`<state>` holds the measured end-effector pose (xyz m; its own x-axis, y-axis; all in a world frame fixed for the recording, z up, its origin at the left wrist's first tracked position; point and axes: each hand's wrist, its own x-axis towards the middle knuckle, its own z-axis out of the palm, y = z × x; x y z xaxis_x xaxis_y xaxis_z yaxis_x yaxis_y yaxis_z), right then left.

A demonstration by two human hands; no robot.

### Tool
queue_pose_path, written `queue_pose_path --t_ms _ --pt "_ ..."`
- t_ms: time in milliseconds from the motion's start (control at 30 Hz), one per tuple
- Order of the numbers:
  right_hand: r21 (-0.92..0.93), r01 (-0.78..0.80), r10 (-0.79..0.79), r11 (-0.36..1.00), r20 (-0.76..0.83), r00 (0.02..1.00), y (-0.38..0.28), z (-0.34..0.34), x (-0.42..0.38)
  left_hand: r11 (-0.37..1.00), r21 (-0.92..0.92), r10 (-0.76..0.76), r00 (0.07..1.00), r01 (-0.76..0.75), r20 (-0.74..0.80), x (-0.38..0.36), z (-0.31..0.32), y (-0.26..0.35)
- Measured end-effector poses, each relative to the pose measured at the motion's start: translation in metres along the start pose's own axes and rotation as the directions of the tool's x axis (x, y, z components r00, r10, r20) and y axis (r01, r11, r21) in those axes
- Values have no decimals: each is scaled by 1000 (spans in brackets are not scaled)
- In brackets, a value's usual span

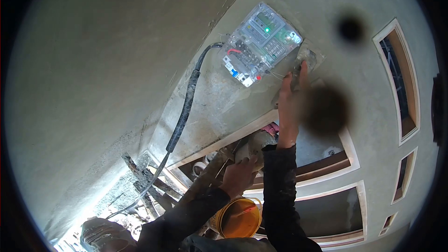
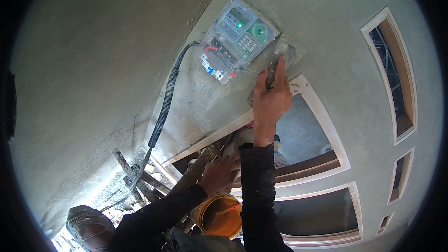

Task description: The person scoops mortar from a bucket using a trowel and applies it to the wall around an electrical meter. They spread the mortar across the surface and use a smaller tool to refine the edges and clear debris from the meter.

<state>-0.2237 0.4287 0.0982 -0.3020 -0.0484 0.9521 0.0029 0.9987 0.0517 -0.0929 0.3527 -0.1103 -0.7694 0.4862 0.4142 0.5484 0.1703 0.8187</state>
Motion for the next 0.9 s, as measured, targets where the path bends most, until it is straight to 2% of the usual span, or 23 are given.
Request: queue_pose_path --t_ms 133,200,333,433,500,533,600,633,667,700,733,767,800,833,900 --pt "-38 35 -35 999 -7 999 0 7 -7 1000 11 -19 999 18 29 1 0 -2" --pt "23 -37 36 999 44 998 -1 11 -15 1000 -13 17 1000 -17 -15 -1 0 -3" --pt "17 -139 135 990 127 983 0 21 -35 999 27 18 1000 -17 -23 -1 1 -5" --pt "52 -177 168 983 144 975 -1 24 -53 1000 10 -29 999 29 39 0 -1 -6" --pt "44 -86 80 995 125 989 -5 22 -69 996 58 -77 978 67 195 1 -6 -7" --pt "42 -87 81 995 125 989 -9 20 -76 996 57 -77 977 67 197 -1 -5 -9" --pt "0 -127 124 992 218 968 -16 16 -87 997 -63 38 999 -37 10 -6 3 -16" --pt "1 -127 124 992 216 968 -19 13 -92 904 -425 -64 998 52 -16 -5 54 -38" --pt "-8 -132 129 991 249 960 -22 10 -97 610 -789 -167 985 70 -42 -3 103 -58" --pt "-18 -136 135 991 285 949 -24 4 -103 273 -962 -267 961 9 -67 -2 151 -78" --pt "-18 -136 136 991 284 949 -24 -5 -109 273 -962 -266 962 8 -67 -4 122 -65" --pt "-2 -148 140 989 331 933 -23 -14 -113 781 -624 -122 988 37 -95 -6 60 -37" --pt "16 -158 141 987 375 916 -22 -21 -114 998 -55 12 999 -14 -37 -6 20 -18" --pt "22 -151 133 988 370 919 -18 -30 -109 998 -53 15 999 -17 -47 -5 13 -12" --pt "25 -43 30 999 383 923 3 -53 -86 999 -9 -45 999 45 19 -3 8 -5"
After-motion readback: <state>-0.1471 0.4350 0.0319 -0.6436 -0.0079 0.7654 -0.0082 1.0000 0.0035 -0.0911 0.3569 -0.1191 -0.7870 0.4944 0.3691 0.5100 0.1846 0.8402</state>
